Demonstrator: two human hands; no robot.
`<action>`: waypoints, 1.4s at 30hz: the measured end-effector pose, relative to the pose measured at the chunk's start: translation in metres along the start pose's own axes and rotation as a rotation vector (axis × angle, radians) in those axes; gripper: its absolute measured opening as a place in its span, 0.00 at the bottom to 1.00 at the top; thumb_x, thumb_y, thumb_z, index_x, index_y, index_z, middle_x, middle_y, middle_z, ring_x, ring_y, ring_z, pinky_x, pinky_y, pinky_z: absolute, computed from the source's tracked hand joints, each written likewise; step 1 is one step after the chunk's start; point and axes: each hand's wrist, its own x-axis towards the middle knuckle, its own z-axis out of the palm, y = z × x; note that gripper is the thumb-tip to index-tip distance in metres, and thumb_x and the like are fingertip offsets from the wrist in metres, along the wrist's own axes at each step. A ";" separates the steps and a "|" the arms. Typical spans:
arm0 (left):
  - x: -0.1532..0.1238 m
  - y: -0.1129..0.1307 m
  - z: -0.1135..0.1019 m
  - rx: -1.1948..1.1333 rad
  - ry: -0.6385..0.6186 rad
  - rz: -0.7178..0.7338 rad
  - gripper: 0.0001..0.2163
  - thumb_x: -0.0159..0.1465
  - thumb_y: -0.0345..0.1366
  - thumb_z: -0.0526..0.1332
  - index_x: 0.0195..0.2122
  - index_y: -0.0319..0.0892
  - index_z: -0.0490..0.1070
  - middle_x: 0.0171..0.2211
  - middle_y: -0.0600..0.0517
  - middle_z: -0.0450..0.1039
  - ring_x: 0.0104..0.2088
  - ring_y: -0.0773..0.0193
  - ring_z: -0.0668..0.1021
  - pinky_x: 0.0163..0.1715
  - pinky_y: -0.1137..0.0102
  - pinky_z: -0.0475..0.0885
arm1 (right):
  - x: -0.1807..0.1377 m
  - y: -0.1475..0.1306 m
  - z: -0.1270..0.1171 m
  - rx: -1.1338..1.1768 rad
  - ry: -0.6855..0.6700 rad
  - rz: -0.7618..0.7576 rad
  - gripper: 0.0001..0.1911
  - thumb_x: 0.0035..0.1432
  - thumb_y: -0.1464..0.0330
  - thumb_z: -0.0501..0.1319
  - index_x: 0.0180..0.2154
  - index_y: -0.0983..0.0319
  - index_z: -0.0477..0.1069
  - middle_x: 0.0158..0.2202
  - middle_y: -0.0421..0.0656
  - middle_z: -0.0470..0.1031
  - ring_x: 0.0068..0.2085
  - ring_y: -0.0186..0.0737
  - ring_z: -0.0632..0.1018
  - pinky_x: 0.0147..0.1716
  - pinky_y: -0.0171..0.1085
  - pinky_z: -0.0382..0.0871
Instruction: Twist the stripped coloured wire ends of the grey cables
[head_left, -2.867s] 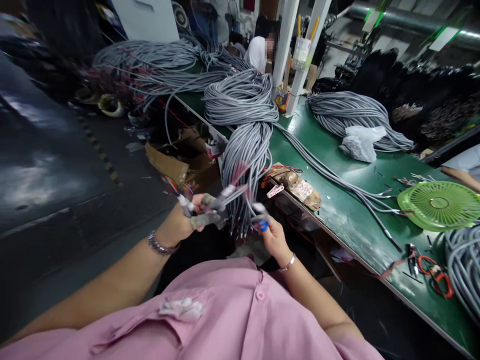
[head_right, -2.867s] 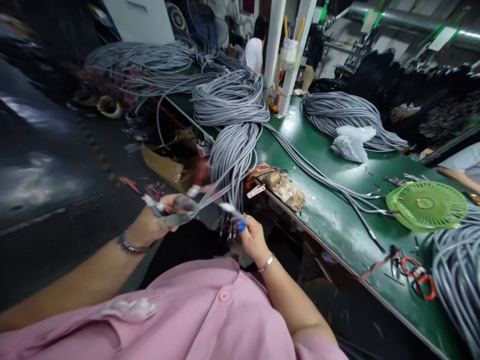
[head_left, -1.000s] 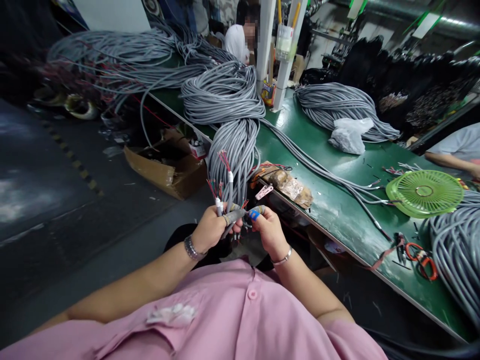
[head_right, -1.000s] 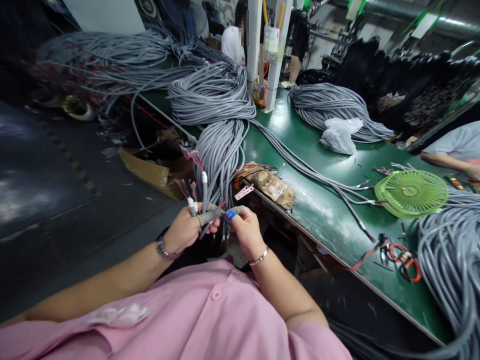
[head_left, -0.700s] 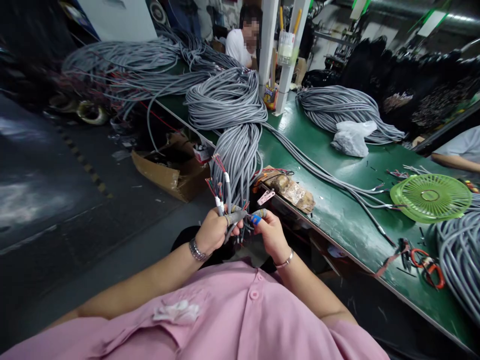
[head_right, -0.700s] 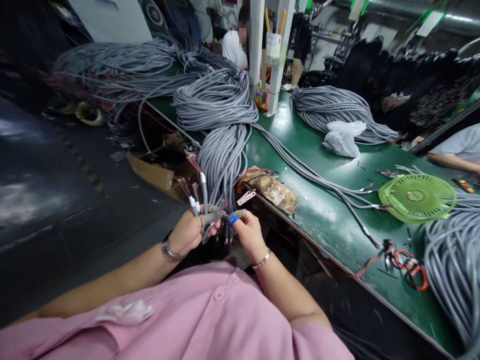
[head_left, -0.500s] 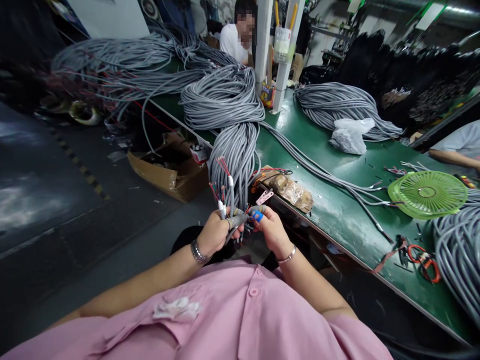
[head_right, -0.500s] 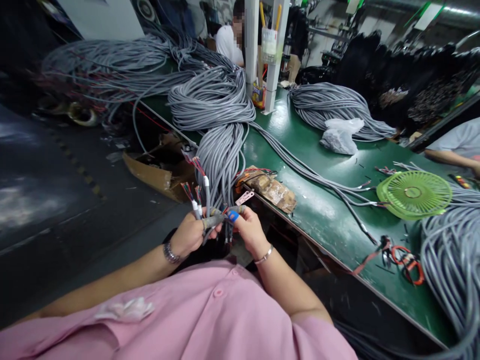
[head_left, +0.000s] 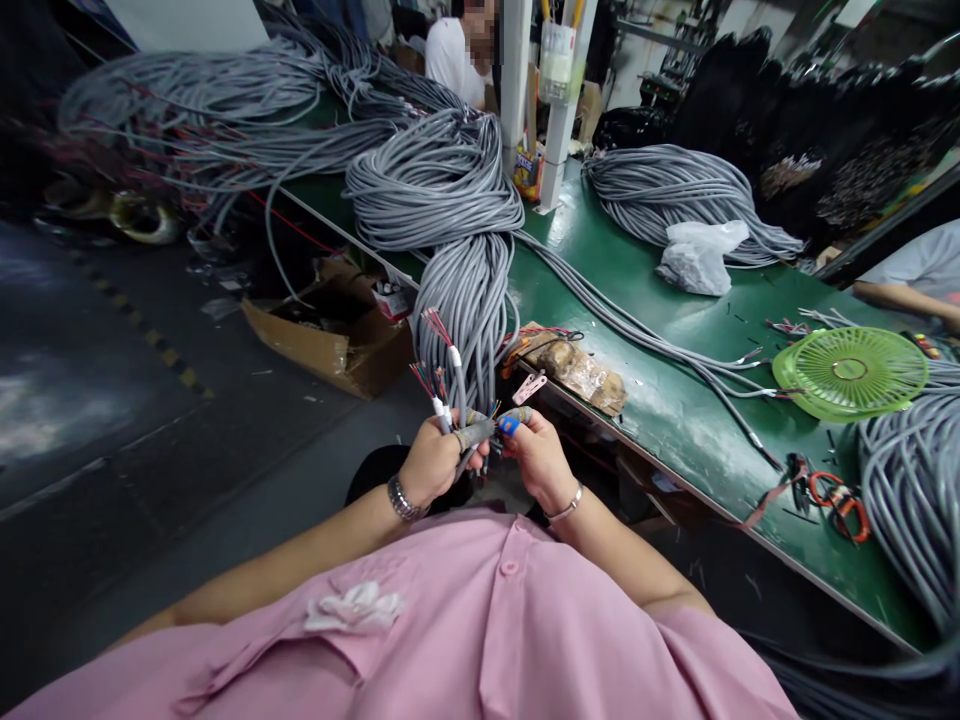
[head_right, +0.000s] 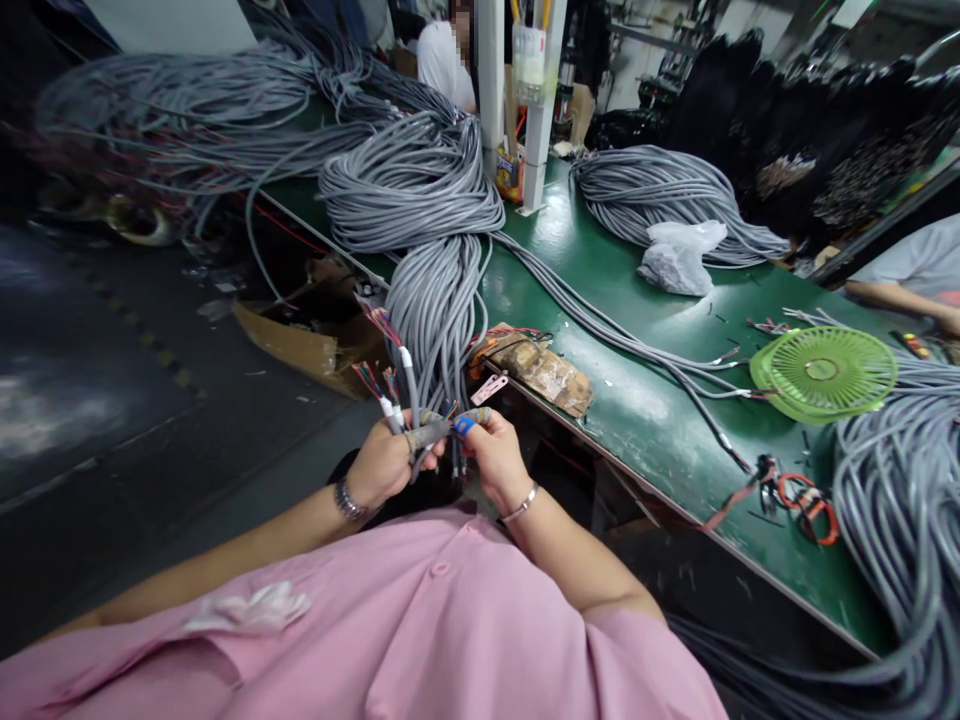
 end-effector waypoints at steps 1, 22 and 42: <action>0.001 -0.001 -0.001 -0.010 0.011 0.006 0.09 0.52 0.37 0.68 0.25 0.37 0.70 0.17 0.54 0.71 0.14 0.71 0.70 0.13 0.77 0.63 | -0.001 0.001 0.001 0.024 0.001 0.007 0.09 0.47 0.66 0.67 0.28 0.63 0.70 0.19 0.33 0.64 0.20 0.27 0.63 0.23 0.30 0.59; 0.006 -0.001 0.003 -0.139 0.073 0.033 0.09 0.53 0.37 0.68 0.26 0.37 0.71 0.17 0.54 0.71 0.13 0.72 0.69 0.13 0.78 0.63 | -0.003 0.003 0.005 0.215 -0.018 0.118 0.07 0.45 0.70 0.67 0.26 0.62 0.69 0.16 0.32 0.61 0.19 0.27 0.60 0.20 0.30 0.54; 0.003 0.007 -0.001 -0.088 -0.059 -0.033 0.11 0.50 0.37 0.69 0.22 0.37 0.69 0.14 0.54 0.69 0.11 0.73 0.66 0.11 0.79 0.57 | 0.003 0.002 -0.001 0.202 -0.102 0.083 0.12 0.51 0.60 0.66 0.31 0.62 0.72 0.21 0.35 0.65 0.21 0.28 0.62 0.22 0.30 0.60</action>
